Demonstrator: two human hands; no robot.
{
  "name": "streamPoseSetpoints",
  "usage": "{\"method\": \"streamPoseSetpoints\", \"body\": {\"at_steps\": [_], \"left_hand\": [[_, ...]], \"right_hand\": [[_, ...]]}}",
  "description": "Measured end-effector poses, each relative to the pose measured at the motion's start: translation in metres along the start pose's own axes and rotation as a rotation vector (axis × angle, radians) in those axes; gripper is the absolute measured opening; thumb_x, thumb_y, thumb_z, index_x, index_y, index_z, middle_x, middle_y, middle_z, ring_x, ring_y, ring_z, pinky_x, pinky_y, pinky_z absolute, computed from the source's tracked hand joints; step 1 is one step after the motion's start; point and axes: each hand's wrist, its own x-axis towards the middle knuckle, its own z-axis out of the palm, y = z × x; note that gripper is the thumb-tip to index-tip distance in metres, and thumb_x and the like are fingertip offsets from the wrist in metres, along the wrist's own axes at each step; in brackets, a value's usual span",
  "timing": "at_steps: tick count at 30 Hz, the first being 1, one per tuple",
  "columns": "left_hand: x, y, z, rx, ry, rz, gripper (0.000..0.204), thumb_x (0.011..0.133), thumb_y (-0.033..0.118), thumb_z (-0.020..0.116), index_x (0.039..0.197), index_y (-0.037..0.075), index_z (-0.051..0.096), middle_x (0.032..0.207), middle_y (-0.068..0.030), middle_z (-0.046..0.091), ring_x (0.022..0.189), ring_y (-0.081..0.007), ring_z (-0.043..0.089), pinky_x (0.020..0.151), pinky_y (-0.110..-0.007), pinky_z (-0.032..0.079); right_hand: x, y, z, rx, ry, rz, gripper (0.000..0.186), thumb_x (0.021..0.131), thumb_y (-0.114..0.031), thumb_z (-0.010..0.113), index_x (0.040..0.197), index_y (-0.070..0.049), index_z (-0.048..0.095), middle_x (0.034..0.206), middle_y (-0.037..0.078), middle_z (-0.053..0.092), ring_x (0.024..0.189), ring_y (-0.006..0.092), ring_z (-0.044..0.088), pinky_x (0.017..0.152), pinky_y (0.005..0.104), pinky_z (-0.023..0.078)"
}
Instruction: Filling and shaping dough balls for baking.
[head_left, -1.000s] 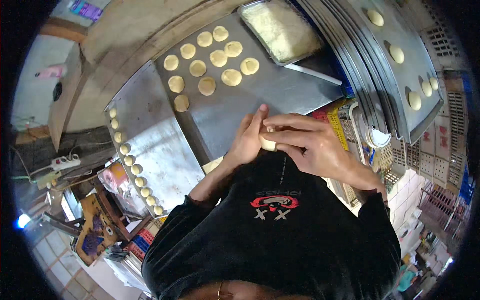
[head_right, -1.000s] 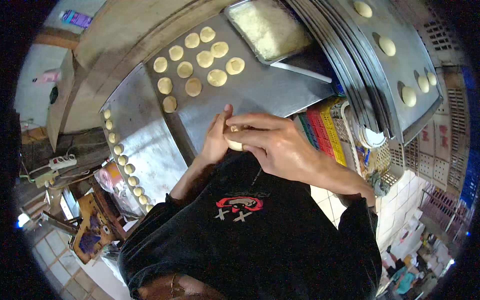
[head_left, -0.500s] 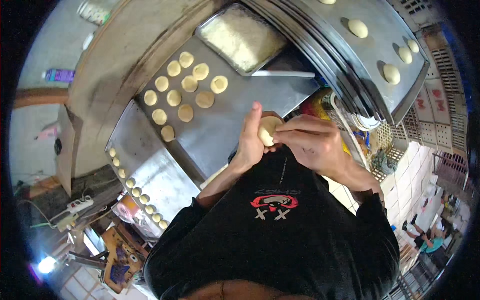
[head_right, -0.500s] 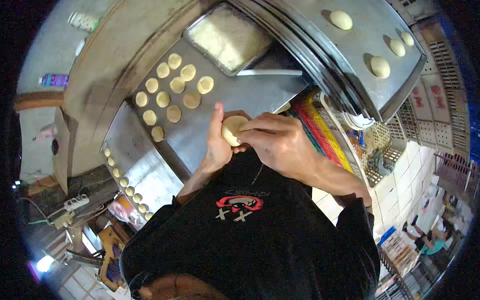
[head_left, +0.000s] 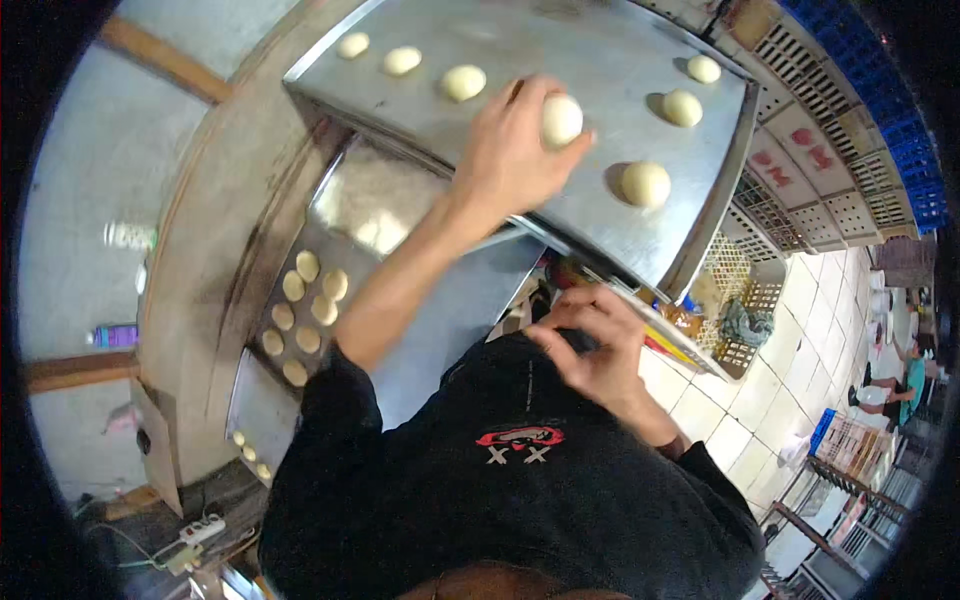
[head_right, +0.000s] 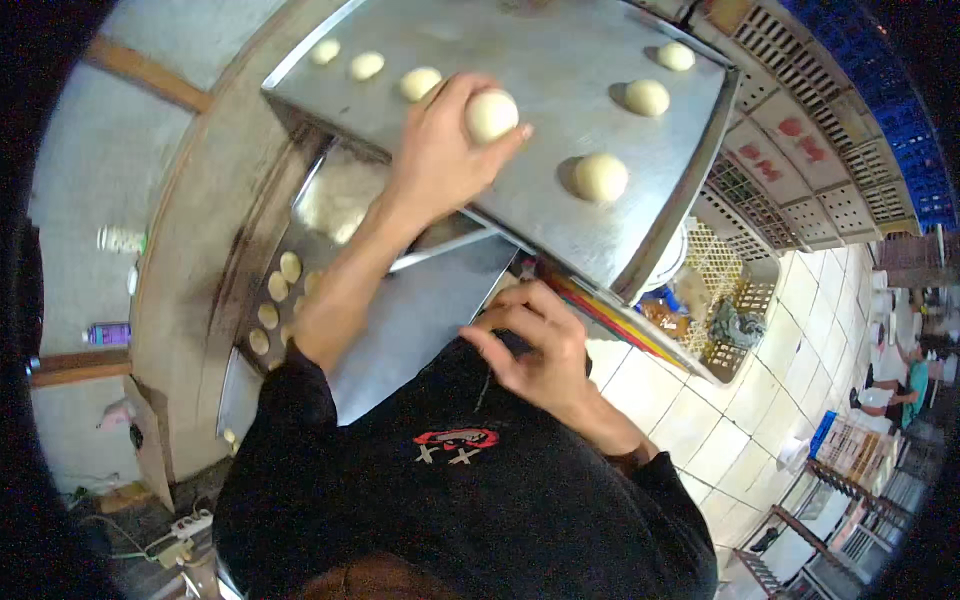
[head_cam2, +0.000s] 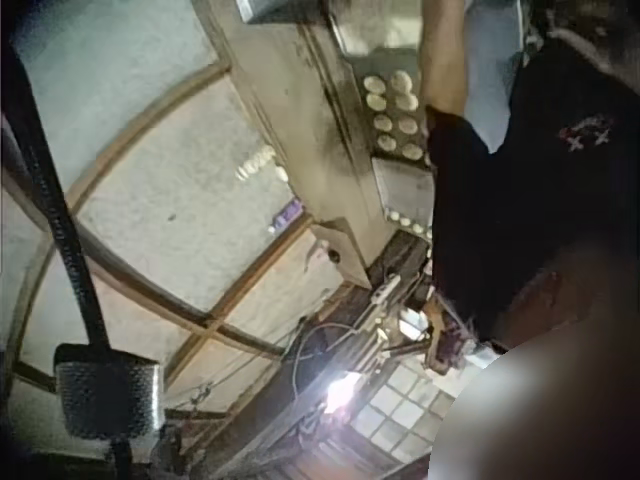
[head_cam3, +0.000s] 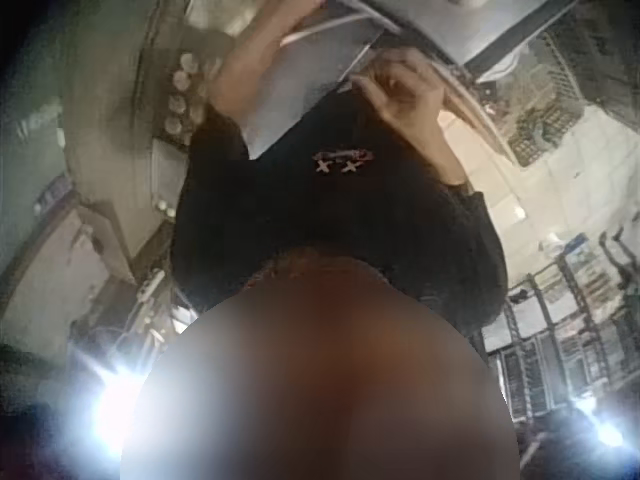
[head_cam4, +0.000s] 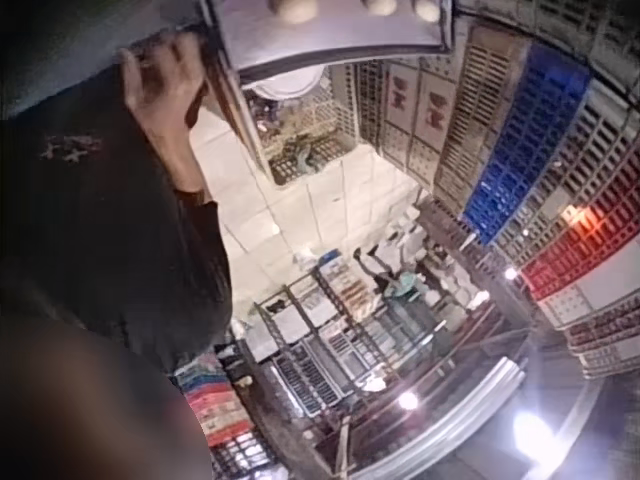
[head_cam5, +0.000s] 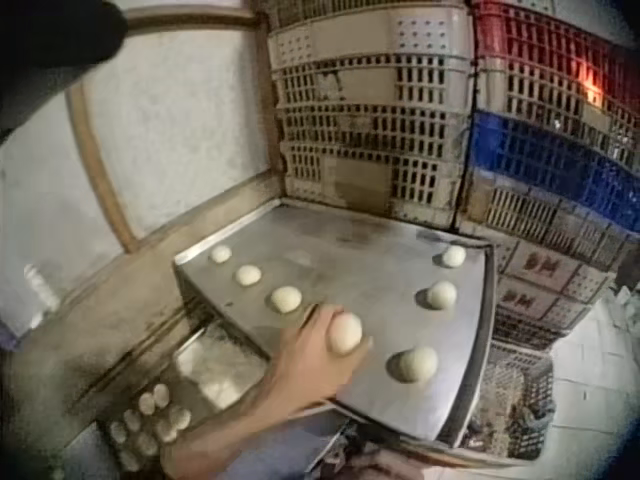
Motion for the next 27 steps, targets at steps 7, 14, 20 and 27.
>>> {"method": "streamPoseSetpoints", "body": {"at_steps": [7,14,20,27], "left_hand": [[0.132,-0.065,0.109,0.212,-0.239,-0.062,0.052,0.079,0.036,0.073,0.110,-0.003,0.059,0.109,-0.0240,0.061,0.101,-0.0403,0.060,0.088,-0.045,0.049],[0.134,-0.066,0.112,0.353,-0.540,-0.094,0.051,0.086,0.029,0.065,0.122,-0.005,0.052,0.121,-0.0283,0.052,0.112,-0.0446,0.054,0.093,-0.047,0.047],[0.134,-0.067,0.107,0.291,-0.569,-0.115,0.052,0.088,0.027,0.063,0.126,-0.005,0.047,0.122,-0.0291,0.050,0.114,-0.0460,0.053,0.095,-0.048,0.045],[0.131,-0.043,0.099,0.376,-0.675,-0.144,0.084,0.082,0.042,0.070,0.146,0.005,0.030,0.144,-0.0336,0.032,0.130,-0.0477,0.039,0.109,-0.051,0.035]], "right_hand": [[0.006,0.017,-0.023,0.072,-0.033,0.034,0.017,0.070,-0.009,0.082,0.080,-0.003,0.070,0.084,0.009,0.062,0.076,0.0227,0.063,0.064,0.0311,0.052],[0.013,0.035,-0.027,0.172,-0.136,-0.022,0.015,0.070,-0.009,0.082,0.079,-0.003,0.070,0.084,0.009,0.061,0.075,0.0226,0.061,0.063,0.0307,0.050],[0.026,0.030,-0.014,0.249,-0.255,-0.077,0.017,0.069,-0.008,0.083,0.080,-0.003,0.071,0.088,0.008,0.063,0.077,0.0214,0.062,0.065,0.0312,0.050],[0.019,0.028,-0.012,0.285,-0.264,-0.067,0.017,0.070,-0.008,0.083,0.079,-0.002,0.070,0.087,0.009,0.062,0.080,0.0224,0.062,0.066,0.0317,0.050]]}}
